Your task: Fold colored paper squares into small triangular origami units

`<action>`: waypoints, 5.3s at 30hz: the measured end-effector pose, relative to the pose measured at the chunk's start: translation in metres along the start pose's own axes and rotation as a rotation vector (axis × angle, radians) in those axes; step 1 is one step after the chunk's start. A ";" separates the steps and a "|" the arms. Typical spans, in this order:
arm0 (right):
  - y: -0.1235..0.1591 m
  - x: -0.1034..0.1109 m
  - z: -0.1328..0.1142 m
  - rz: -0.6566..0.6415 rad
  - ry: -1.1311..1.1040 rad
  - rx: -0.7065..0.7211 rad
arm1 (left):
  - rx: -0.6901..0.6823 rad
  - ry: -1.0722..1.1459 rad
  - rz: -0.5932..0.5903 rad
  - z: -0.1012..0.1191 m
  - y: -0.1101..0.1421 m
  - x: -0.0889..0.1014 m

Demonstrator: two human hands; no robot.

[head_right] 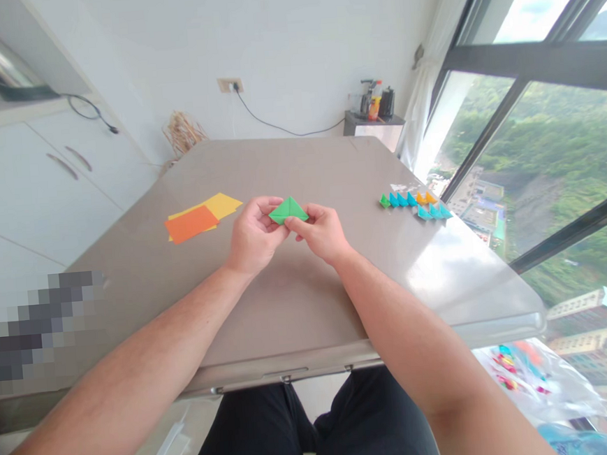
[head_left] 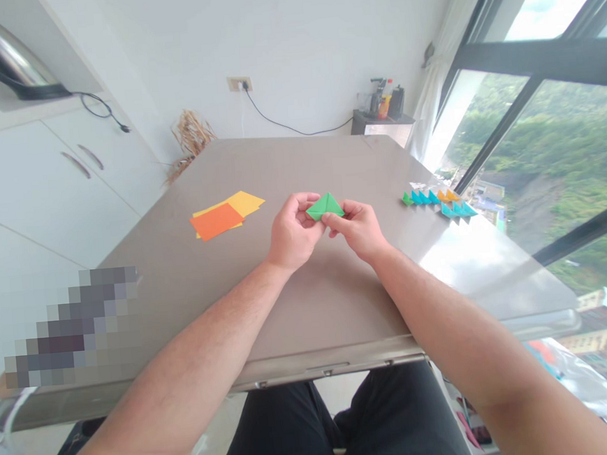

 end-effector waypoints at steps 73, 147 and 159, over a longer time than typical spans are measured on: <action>0.001 0.002 0.003 0.029 0.039 -0.018 | 0.124 0.022 0.014 -0.013 -0.001 0.011; 0.001 -0.005 0.004 -0.127 -0.249 -0.076 | 0.368 0.211 0.103 -0.024 -0.002 0.020; 0.000 0.002 0.007 -0.035 -0.072 -0.061 | 0.121 -0.069 0.113 -0.013 -0.006 0.028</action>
Point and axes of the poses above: each hand's wrist, its own y-axis away from the middle knuckle, its own x-axis out of the back of the hand, z = x × y, the point moved 9 cm from there along -y, towards the middle knuckle, and after that the axes turned 5 degrees about y, right-handed, at the moved point
